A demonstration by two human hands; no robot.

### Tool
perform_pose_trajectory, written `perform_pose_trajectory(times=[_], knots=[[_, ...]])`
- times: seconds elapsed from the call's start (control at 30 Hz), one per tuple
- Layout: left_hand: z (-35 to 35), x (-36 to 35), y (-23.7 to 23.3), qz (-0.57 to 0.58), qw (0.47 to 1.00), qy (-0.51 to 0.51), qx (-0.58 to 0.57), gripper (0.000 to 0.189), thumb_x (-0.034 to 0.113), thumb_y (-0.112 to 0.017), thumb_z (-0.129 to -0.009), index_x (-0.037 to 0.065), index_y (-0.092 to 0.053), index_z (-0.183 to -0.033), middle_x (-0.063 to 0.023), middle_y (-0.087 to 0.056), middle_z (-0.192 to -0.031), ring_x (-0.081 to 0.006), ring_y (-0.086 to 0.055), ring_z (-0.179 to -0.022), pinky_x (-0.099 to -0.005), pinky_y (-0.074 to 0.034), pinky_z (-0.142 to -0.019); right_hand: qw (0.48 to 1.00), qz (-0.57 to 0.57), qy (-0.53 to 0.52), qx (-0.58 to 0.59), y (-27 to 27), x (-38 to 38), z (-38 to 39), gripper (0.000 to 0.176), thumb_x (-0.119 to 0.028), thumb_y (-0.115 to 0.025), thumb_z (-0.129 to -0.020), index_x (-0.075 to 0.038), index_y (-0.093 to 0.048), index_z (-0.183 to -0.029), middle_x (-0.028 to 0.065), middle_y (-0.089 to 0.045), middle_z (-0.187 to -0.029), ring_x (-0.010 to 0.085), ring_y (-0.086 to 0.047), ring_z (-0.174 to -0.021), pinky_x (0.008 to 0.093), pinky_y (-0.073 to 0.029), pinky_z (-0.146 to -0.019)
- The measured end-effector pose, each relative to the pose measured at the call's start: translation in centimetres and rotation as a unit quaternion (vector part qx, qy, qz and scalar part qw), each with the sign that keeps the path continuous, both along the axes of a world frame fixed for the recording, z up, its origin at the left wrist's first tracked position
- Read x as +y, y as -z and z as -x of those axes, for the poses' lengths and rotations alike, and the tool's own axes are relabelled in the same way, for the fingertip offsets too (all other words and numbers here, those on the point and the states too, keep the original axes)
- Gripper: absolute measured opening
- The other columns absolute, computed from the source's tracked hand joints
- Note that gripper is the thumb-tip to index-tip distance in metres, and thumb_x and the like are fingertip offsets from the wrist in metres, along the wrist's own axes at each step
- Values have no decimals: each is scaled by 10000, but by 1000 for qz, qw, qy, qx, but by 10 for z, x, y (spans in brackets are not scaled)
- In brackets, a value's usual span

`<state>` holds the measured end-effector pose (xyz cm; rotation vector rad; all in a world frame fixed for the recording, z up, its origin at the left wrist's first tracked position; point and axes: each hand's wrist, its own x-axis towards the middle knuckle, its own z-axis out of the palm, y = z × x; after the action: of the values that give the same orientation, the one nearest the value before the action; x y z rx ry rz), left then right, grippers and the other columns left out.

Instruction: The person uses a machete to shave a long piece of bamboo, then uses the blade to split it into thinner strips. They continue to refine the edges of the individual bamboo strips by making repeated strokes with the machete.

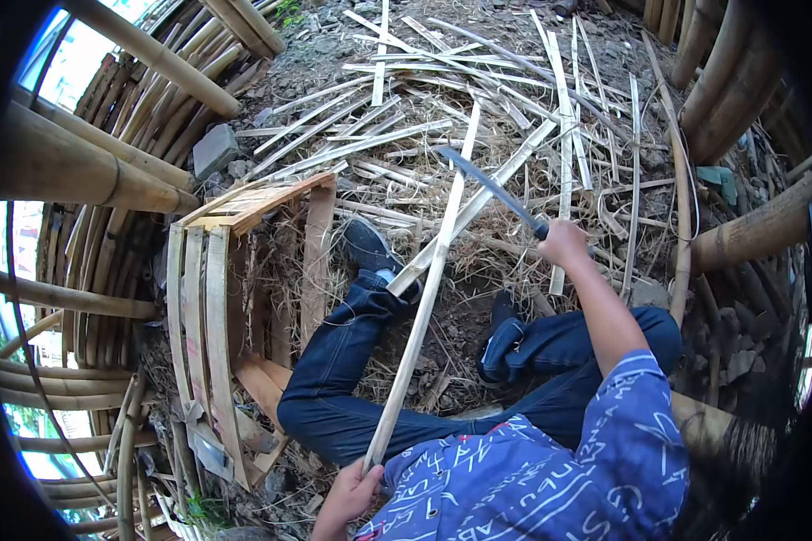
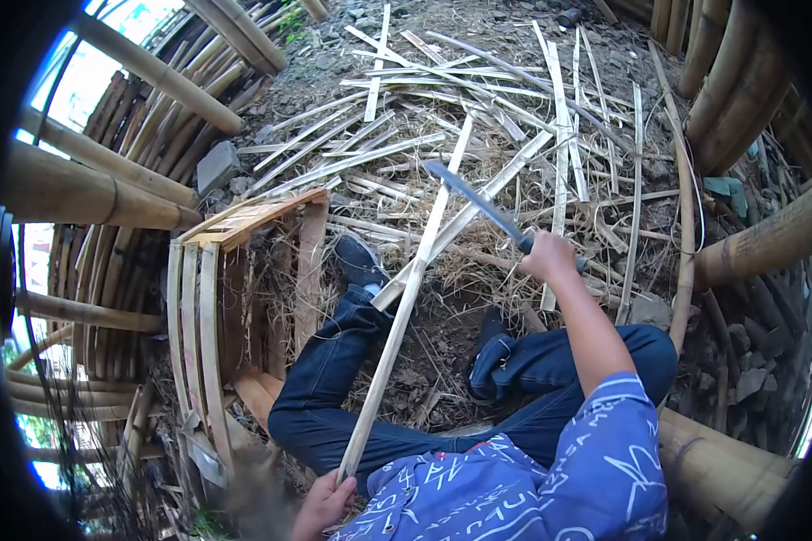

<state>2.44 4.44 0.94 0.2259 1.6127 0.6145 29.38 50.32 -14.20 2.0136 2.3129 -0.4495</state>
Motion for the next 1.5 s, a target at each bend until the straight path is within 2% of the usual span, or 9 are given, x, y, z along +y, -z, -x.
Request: perform_pose_trajectory(times=[0.3,0.5,0.77,0.87,0.9,1.03,1.2,1.33,1.5], knots=[[19,24,12,-26,933,125,335,166,151,-594,-917,4,-568,-847,-65,-493,-549,-111,-461,-486,-303,-391,-474,974,149,-2,169,-23,-52,37,262,-235,-634,-660,4,-685,-754,242,-666,-757,385,-672,-783,451,-533,-724],[19,28,-37,-38,882,88,462,172,161,-633,-878,8,-586,-814,-106,-499,-508,-192,-495,-440,-351,-397,-479,864,213,68,450,-28,-118,55,165,-131,-644,-691,-14,-548,-626,25,-505,-534,118,-442,-496,326,-389,-500],[6,86,11,-146,918,84,358,220,203,-570,-932,-5,-502,-911,-216,-564,-695,-298,-572,-613,-421,-437,-595,818,199,69,535,-38,-175,59,152,-75,-669,-702,-35,-540,-633,0,-521,-552,90,-464,-524,299,-385,-515],[-3,124,63,-221,918,80,318,208,227,-541,-964,38,-475,-907,-129,-531,-633,-214,-505,-507,-365,-408,-490,773,280,88,562,-60,-187,62,150,-45,-683,-730,-55,-552,-658,-7,-545,-556,94,-502,-451,262,-394,-449],[-6,139,67,-167,981,6,98,193,237,-530,-976,71,-464,-904,-55,-472,-609,-152,-433,-470,-312,-357,-439,772,289,74,561,-59,-192,60,138,-20,-672,-747,-53,-553,-686,11,-553,-558,105,-510,-419,262,-399,-416],[-12,156,90,-94,922,-110,-358,166,251,-508,-1000,161,-413,-897,103,-294,-607,-13,-233,-436,-181,-203,-362,618,429,137,644,-64,-208,47,123,9,-632,-741,-38,-521,-763,35,-508,-526,135,-482,-406,300,-425,-449],[-26,144,103,-119,890,-159,-411,210,264,-549,-957,102,-479,-1071,46,-353,-647,-38,-292,-450,-197,-239,-369,418,569,158,690,-67,-213,39,104,-89,-540,-761,-95,-445,-721,-1,-404,-516,125,-411,-420,340,-402,-528],[-31,137,105,-225,788,-193,-540,494,276,-438,-872,33,-417,-1301,-128,-547,-846,-222,-554,-750,-392,-486,-740,298,596,235,707,-62,-208,47,114,-128,-466,-776,-126,-411,-676,-33,-369,-512,106,-390,-422,307,-388,-530],[-31,122,103,-222,870,-118,-424,601,262,-487,-840,13,-366,-1373,-209,-611,-1067,-273,-609,-950,-426,-445,-922,181,609,255,729,-43,-207,46,116,-137,-459,-792,-129,-425,-682,-44,-372,-521,103,-389,-432,316,-400,-546]])
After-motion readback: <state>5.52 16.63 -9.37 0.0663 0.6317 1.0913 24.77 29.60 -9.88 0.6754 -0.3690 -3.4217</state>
